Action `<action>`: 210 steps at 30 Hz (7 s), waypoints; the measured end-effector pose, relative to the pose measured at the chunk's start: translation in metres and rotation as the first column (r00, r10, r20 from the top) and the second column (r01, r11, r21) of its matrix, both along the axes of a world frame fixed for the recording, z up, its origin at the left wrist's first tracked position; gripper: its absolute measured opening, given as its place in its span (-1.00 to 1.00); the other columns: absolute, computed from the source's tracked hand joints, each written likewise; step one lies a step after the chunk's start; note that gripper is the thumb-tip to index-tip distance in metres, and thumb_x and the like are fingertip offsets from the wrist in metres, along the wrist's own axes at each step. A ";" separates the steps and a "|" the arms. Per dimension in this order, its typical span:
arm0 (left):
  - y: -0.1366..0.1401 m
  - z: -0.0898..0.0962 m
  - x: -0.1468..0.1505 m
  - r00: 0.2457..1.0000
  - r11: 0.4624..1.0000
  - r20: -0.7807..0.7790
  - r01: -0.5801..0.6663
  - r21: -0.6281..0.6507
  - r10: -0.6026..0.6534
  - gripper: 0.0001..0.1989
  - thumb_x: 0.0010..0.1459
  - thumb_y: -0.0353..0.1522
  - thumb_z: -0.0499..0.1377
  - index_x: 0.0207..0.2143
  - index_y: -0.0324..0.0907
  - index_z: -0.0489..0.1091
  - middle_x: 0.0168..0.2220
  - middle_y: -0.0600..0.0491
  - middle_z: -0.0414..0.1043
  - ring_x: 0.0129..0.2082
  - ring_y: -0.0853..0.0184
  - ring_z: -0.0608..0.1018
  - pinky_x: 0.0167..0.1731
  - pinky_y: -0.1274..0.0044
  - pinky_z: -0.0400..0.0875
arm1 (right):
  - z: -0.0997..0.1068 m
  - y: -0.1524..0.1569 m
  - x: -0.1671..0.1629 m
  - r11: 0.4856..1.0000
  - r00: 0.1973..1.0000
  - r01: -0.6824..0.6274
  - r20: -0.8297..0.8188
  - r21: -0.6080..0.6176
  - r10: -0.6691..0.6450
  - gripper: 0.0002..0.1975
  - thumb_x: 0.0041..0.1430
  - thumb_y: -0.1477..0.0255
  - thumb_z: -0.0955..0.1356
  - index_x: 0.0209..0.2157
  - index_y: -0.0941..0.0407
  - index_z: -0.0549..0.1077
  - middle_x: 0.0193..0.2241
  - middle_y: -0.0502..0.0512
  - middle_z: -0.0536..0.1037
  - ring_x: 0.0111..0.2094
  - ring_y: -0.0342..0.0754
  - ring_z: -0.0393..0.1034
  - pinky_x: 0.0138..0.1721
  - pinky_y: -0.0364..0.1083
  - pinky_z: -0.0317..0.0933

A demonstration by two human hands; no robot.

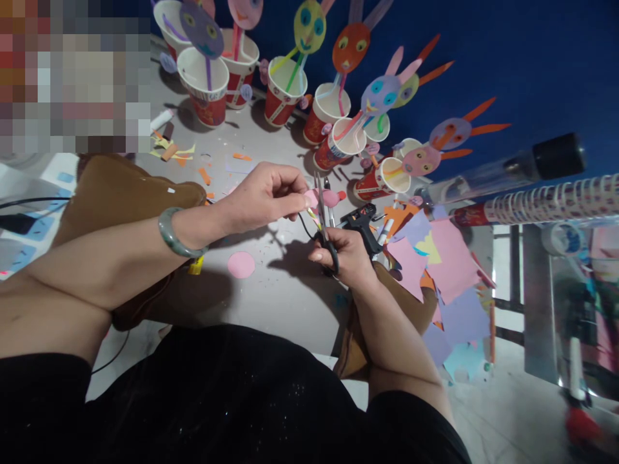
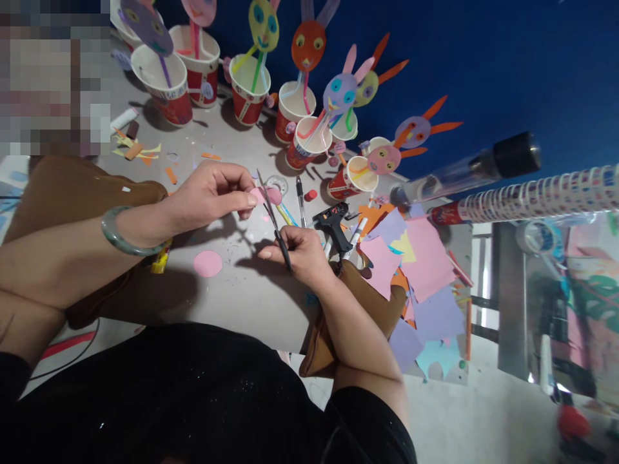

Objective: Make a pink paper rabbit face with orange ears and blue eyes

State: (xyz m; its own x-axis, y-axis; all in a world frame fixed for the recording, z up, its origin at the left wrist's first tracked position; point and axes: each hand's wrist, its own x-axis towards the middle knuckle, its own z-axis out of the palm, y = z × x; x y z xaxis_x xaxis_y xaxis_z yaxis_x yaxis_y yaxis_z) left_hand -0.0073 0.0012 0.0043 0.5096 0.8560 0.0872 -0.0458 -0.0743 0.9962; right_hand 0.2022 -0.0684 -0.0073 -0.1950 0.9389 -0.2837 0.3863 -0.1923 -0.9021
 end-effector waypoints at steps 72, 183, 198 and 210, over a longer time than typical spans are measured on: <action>0.002 -0.002 0.000 1.000 0.997 -0.027 0.009 0.075 -0.007 -0.81 0.12 -0.41 0.28 -0.52 -0.19 0.36 -0.59 0.16 0.37 -0.59 0.52 0.38 -0.58 0.63 0.25 | -0.002 0.000 0.001 0.999 1.000 -0.021 -0.020 0.030 0.021 -0.31 -0.23 -0.19 0.55 -0.65 0.08 0.25 -0.67 -0.14 0.18 -0.57 -0.22 -0.01 -0.51 -0.12 -0.12; 0.008 0.001 -0.008 0.985 0.985 -0.107 0.143 0.099 -0.132 -0.82 0.15 -0.39 0.27 -0.51 -0.21 0.43 -0.60 0.15 0.39 -0.59 0.52 0.38 -0.53 0.64 0.26 | -0.003 -0.001 0.001 0.999 0.999 0.035 -0.037 0.033 -0.033 -0.30 -0.24 -0.19 0.56 -0.66 0.07 0.20 -0.71 -0.15 0.15 -0.59 -0.24 -0.03 -0.54 -0.14 -0.14; 0.013 0.011 -0.022 0.141 0.601 -0.808 0.742 -0.296 -0.572 -0.82 -0.02 -0.52 0.28 -0.63 -0.17 0.49 -0.67 0.12 0.38 -0.62 0.41 0.26 -0.47 0.47 0.09 | -0.011 0.003 0.006 0.997 0.999 0.049 -0.026 0.064 -0.048 -0.31 -0.22 -0.22 0.55 -0.66 0.07 0.27 -0.75 -0.11 0.25 -0.67 -0.23 0.03 -0.62 -0.14 -0.07; -0.022 0.008 -0.010 -0.017 0.466 -0.820 0.817 -0.341 -0.572 -0.55 -0.20 -0.61 0.34 -0.89 -0.14 0.22 -0.84 0.16 0.11 -0.68 0.42 0.14 -0.47 0.43 0.05 | -0.015 0.003 0.004 0.992 0.999 0.051 0.008 0.117 -0.052 -0.33 -0.18 -0.23 0.53 -0.65 0.06 0.30 -0.74 -0.07 0.29 -0.67 -0.20 0.07 -0.62 -0.11 -0.04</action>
